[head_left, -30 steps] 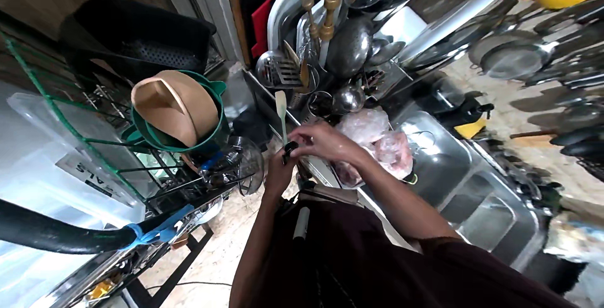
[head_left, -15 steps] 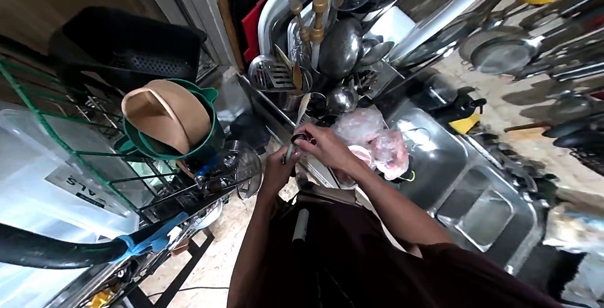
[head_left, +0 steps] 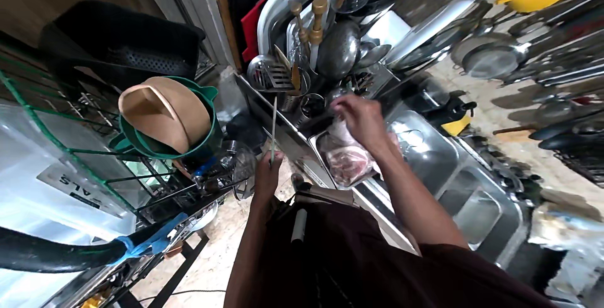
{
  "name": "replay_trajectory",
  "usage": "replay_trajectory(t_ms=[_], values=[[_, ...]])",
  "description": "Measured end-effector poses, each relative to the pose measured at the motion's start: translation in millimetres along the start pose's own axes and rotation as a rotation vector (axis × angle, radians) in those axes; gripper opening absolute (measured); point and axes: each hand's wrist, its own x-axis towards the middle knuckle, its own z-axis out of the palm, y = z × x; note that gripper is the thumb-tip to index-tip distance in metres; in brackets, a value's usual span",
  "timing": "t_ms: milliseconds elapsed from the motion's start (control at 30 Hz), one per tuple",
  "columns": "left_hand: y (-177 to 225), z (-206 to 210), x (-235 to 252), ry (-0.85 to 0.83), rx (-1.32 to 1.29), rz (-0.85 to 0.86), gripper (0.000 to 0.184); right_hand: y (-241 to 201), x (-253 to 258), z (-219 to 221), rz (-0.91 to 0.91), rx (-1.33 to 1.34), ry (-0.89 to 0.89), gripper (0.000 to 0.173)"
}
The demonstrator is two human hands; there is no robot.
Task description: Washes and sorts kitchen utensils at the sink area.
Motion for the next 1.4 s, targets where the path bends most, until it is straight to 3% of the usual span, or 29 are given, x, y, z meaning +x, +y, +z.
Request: replay_trajectory(t_ms=[133, 433, 667, 733, 933, 1033, 1167, 1400], values=[[-12, 0, -4, 0.037, -0.009, 0.015, 0.031, 17, 38, -9, 0.048, -0.098, 0.170, 0.019], [-18, 0, -15, 0.026, -0.052, -0.027, 0.033, 37, 89, 15, 0.202, -0.201, 0.031, 0.018], [-26, -6, -15, 0.046, -0.013, -0.011, 0.034, 35, 80, 33, -0.147, -0.331, -0.125, 0.022], [-25, -5, -14, 0.043, -0.018, -0.015, 0.033, 39, 80, 43, -0.175, -0.362, -0.197, 0.026], [-20, -2, -10, 0.021, -0.036, -0.018, 0.032, 62, 86, 77, -0.185, -0.395, -0.368, 0.018], [-17, -2, -10, 0.011, -0.025, -0.021, 0.034, 52, 88, 75, -0.149, -0.425, -0.371, 0.035], [-16, -2, -9, 0.022, -0.022, -0.012, 0.033, 30, 84, 59, -0.095, -0.385, -0.259, 0.012], [-9, 7, -5, -0.013, -0.069, -0.009, 0.032, 30, 95, 65, -0.026, -0.348, -0.251, 0.008]])
